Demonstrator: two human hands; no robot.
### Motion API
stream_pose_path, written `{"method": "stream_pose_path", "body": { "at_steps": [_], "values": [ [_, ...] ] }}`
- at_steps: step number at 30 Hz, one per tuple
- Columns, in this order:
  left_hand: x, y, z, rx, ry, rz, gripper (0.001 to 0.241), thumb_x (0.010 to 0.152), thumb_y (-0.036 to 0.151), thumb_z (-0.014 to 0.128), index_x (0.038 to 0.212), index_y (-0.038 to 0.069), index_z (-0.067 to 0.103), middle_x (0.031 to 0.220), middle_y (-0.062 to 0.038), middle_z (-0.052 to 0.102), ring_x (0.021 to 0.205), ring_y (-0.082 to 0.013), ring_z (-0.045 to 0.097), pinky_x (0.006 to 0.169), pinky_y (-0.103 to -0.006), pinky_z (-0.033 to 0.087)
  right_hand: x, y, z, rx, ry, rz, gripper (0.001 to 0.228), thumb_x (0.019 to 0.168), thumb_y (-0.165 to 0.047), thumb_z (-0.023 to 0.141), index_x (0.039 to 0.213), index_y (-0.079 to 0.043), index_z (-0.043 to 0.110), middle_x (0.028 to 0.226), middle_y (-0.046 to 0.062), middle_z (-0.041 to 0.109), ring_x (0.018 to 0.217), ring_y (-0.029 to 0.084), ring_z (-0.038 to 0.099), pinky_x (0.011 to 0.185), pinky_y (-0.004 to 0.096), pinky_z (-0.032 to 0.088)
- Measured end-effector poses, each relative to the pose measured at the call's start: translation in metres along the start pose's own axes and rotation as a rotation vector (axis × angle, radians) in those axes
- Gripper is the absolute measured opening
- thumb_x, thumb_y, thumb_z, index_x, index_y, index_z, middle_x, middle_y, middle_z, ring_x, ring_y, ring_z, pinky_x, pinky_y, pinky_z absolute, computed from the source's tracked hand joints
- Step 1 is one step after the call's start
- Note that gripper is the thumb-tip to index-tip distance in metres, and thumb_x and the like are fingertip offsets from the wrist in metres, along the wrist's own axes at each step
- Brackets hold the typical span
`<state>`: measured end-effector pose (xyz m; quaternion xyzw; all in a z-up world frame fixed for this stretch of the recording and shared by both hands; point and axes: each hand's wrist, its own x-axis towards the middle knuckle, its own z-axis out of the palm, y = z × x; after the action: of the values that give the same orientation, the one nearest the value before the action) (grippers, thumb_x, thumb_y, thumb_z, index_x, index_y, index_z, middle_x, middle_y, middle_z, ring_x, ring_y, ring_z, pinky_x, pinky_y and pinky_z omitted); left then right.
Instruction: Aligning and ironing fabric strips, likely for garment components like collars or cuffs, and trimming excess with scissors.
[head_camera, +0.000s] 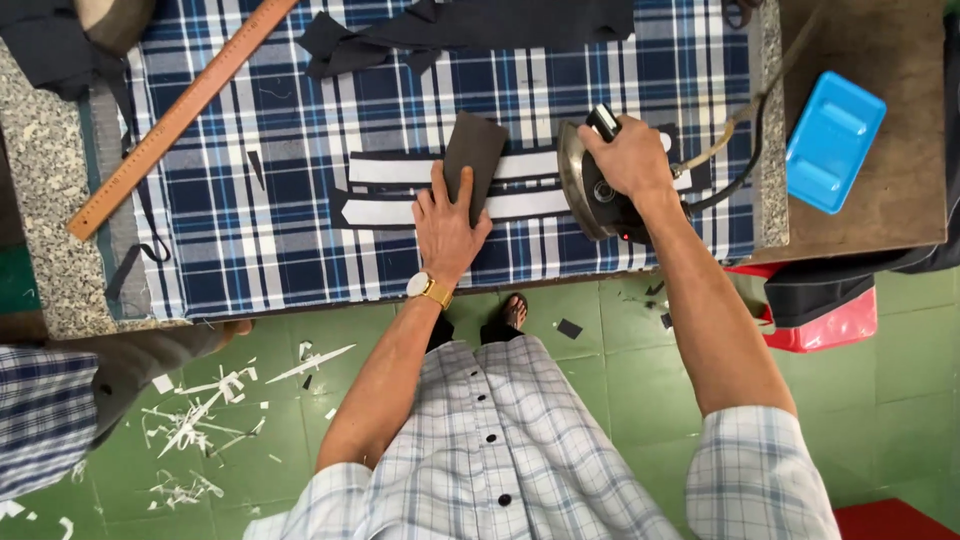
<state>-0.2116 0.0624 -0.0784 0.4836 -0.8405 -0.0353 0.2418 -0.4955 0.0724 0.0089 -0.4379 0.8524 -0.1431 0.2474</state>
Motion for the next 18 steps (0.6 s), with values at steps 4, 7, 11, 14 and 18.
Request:
{"method": "stream_pose_path", "body": {
  "at_steps": [4, 7, 11, 14, 18],
  "values": [
    [-0.005, -0.007, 0.0, 0.071, -0.016, -0.055, 0.071, 0.076, 0.037, 0.077, 0.141, 0.015, 0.063, 0.149, -0.025, 0.044, 0.1, -0.0375, 0.053, 0.082, -0.0461, 0.04, -0.005, -0.002, -0.001, 0.015, -0.012, 0.011, 0.059, 0.097, -0.062, 0.069, 0.105, -0.003, 0.071, 0.082, 0.017, 0.072, 0.083, 0.035, 0.074, 0.067, 0.046, 0.06],
    [-0.007, -0.032, -0.013, 0.102, -0.052, -0.155, 0.065, 0.08, 0.037, 0.074, 0.142, 0.018, 0.065, 0.15, -0.024, 0.044, 0.098, -0.0313, 0.053, 0.081, -0.0404, 0.039, -0.004, -0.002, 0.0, 0.039, 0.001, 0.006, 0.062, 0.097, -0.062, 0.07, 0.108, -0.001, 0.072, 0.085, 0.02, 0.072, 0.086, 0.038, 0.074, 0.068, 0.048, 0.06],
    [-0.011, -0.08, -0.03, 0.157, -0.067, -0.172, 0.065, 0.082, 0.037, 0.074, 0.142, 0.014, 0.065, 0.149, -0.026, 0.043, 0.097, -0.0333, 0.052, 0.079, -0.0421, 0.039, 0.007, 0.009, 0.007, 0.043, -0.02, 0.005, 0.061, 0.096, -0.062, 0.071, 0.109, -0.002, 0.072, 0.088, 0.021, 0.073, 0.089, 0.039, 0.074, 0.07, 0.048, 0.06],
    [-0.015, -0.101, -0.039, 0.22, 0.031, -0.138, 0.068, 0.084, 0.038, 0.075, 0.146, 0.014, 0.062, 0.149, -0.025, 0.043, 0.098, -0.0353, 0.048, 0.08, -0.043, 0.034, 0.012, 0.015, 0.008, 0.095, -0.057, 0.037, 0.054, 0.095, -0.06, 0.072, 0.098, -0.006, 0.071, 0.072, 0.017, 0.069, 0.051, 0.029, 0.068, 0.038, 0.035, 0.054],
    [-0.014, -0.106, -0.042, 0.172, 0.04, -0.112, 0.064, 0.087, 0.037, 0.073, 0.145, 0.012, 0.062, 0.15, -0.025, 0.041, 0.098, -0.0336, 0.045, 0.081, -0.0431, 0.032, 0.001, -0.009, 0.005, 0.154, -0.165, 0.051, 0.052, 0.09, -0.056, 0.075, 0.094, -0.005, 0.071, 0.071, 0.022, 0.068, 0.05, 0.032, 0.067, 0.034, 0.035, 0.053]
  ]
}}
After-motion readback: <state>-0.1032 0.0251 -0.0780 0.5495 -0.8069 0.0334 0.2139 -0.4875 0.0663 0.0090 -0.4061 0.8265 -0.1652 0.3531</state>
